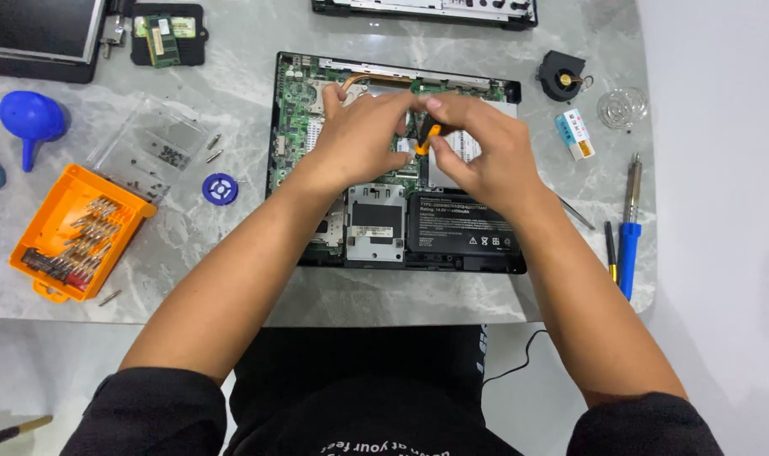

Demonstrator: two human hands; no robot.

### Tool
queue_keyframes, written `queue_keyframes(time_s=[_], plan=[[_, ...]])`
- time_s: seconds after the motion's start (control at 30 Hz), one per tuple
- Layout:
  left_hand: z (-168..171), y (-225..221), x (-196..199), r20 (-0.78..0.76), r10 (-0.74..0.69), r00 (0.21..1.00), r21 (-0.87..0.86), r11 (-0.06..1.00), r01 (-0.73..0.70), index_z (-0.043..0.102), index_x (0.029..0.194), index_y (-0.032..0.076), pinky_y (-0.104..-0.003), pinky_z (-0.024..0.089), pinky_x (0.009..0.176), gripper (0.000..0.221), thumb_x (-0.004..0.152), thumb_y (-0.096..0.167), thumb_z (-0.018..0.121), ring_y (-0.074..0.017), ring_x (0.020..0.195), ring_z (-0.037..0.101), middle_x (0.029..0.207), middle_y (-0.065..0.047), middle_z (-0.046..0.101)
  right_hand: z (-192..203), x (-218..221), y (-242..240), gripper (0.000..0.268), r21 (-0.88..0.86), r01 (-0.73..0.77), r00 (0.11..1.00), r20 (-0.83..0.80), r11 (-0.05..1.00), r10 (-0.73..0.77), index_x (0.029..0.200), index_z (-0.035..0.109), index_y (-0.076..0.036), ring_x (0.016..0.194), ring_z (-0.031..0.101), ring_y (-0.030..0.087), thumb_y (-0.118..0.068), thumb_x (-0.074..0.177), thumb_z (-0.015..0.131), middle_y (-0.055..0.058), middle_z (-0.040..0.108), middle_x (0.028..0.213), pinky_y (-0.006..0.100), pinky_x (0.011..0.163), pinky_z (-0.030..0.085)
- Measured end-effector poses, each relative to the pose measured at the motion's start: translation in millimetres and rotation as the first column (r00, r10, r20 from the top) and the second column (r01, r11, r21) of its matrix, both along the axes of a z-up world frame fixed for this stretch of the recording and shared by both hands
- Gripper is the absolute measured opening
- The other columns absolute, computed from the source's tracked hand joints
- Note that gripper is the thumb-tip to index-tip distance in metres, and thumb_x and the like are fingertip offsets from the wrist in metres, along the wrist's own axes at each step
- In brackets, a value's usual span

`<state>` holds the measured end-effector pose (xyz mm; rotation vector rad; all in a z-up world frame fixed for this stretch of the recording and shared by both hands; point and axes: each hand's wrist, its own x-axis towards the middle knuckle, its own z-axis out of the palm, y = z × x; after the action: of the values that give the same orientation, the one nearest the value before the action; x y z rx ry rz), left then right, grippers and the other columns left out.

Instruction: Installing and securing internal components like the battery and connectors inside a laptop motherboard.

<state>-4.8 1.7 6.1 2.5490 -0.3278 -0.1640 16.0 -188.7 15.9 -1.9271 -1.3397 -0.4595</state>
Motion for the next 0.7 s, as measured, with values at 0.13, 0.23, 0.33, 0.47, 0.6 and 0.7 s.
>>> queue_keyframes(time_s=[0.13,0.23,0.33,0.47,0.6,0.7], plan=[[-3,1,-2,0.027,-0.010,1.000,-0.004,1.000,0.011,0.055,0.118,0.025,-0.047,0.019,0.089,0.047,0.077,0.024,0.077,-0.0215,0.090,0.060,0.090,0.005,0.062,-7,1,1,0.023,-0.018,0.019,1.000,-0.018,1.000,-0.019,0.110,0.059,0.005,0.092,0.065,0.030,0.003,0.090,0.072,0.020,0.065,0.108,0.036,0.082,0.055],[-3,0,0,0.038,-0.029,0.999,-0.003,1.000,0.029,0.057,0.117,0.024,-0.048,0.019,0.089,0.041,0.079,0.022,0.073,-0.0224,0.090,0.060,0.089,0.004,0.063,-2,2,3,0.024,-0.026,0.002,1.000,-0.008,1.000,-0.002,0.108,0.058,0.005,0.086,0.063,0.029,0.001,0.091,0.074,0.020,0.063,0.103,0.035,0.076,0.055],[-6,0,1,0.044,-0.029,0.999,0.015,0.999,0.029,0.057,0.112,0.022,-0.047,0.020,0.087,0.035,0.080,0.020,0.070,-0.0233,0.090,0.060,0.090,0.004,0.064,-3,1,-1,0.030,-0.064,-0.010,0.997,-0.083,0.998,0.004,0.117,0.055,0.002,0.083,0.065,0.026,0.004,0.091,0.071,0.019,0.063,0.107,0.034,0.077,0.057],[-11,1,1,0.066,-0.027,0.997,0.010,1.000,0.027,0.057,0.107,0.026,-0.045,0.020,0.084,0.035,0.077,0.023,0.076,-0.0220,0.087,0.060,0.089,0.006,0.063,-8,-3,-4,0.030,-0.097,0.037,0.995,-0.091,0.995,-0.046,0.117,0.057,0.004,0.080,0.066,0.023,0.006,0.090,0.071,0.018,0.063,0.102,0.031,0.076,0.057],[-6,1,2,0.035,-0.027,0.999,0.019,0.999,0.026,0.058,0.115,0.025,-0.046,0.019,0.086,0.042,0.076,0.023,0.075,-0.0210,0.089,0.060,0.090,0.006,0.062,-13,-2,-9,0.032,-0.074,0.079,0.991,-0.106,0.994,-0.086,0.117,0.057,0.004,0.087,0.065,0.025,0.000,0.091,0.074,0.018,0.063,0.103,0.031,0.078,0.057],[-7,0,2,0.006,-0.011,1.000,0.020,1.000,0.010,0.057,0.113,0.028,-0.047,0.019,0.089,0.042,0.076,0.022,0.075,-0.0201,0.092,0.058,0.090,0.007,0.061,-16,-4,-11,0.032,-0.096,0.108,0.981,-0.153,0.989,-0.122,0.120,0.057,0.000,0.089,0.065,0.023,0.002,0.091,0.071,0.015,0.065,0.107,0.031,0.080,0.057]])
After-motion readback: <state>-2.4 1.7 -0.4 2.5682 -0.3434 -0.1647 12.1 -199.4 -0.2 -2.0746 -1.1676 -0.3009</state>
